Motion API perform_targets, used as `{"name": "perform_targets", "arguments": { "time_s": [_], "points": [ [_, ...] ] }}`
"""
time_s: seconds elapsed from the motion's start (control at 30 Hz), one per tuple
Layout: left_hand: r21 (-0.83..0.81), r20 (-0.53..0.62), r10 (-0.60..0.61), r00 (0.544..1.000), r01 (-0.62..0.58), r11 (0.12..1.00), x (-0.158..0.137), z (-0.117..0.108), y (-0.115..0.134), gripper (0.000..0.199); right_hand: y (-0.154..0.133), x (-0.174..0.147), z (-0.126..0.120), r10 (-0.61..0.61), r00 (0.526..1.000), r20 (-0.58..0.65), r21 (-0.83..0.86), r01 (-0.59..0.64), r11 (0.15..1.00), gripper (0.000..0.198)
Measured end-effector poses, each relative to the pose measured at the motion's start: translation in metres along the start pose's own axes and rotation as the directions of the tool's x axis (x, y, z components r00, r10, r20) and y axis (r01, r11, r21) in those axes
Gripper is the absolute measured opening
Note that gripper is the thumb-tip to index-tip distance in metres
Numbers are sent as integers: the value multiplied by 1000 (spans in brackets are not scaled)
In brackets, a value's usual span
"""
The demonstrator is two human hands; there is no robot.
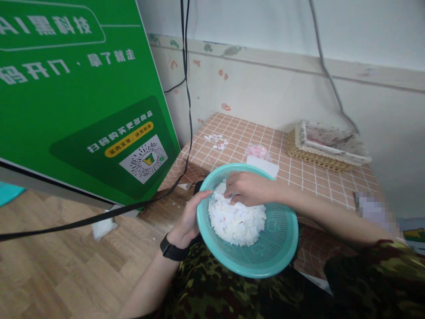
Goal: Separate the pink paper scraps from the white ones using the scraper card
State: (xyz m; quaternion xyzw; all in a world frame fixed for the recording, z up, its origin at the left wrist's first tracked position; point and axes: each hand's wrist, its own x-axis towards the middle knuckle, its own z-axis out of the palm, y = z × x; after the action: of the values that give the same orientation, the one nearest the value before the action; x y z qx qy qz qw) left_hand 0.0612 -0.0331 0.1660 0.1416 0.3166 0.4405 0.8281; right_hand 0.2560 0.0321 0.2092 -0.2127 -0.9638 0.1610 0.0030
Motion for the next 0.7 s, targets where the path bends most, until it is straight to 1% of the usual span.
{"name": "perform_targets", "arguments": {
  "time_s": [0.17, 0.33, 0.5, 0.6, 0.7],
  "points": [
    [4, -33, 2, 999, -2, 1000, -1, 1, 0, 14, 2, 3, 6, -32, 999, 15, 43, 31, 999, 12],
    [4, -40, 12, 999, -12, 1000, -1, 1, 0, 14, 1, 2, 5, -10, 1000, 6, 38, 10, 999, 6],
    [9, -42, 25, 999, -25, 1000, 0, -3, -1, 12, -2, 3, 5, -37, 999, 36, 34, 35, 999, 14],
    [-3, -41, 35, 999, -35, 999, 0, -4, -1, 11, -3, 4, 4, -30, 999, 26, 69, 28, 997, 15],
    [0, -45, 27, 999, -27, 1000, 1, -4, -1, 12, -3, 4, 2, -30, 999, 17, 139, 28, 990, 12]
  ]
}}
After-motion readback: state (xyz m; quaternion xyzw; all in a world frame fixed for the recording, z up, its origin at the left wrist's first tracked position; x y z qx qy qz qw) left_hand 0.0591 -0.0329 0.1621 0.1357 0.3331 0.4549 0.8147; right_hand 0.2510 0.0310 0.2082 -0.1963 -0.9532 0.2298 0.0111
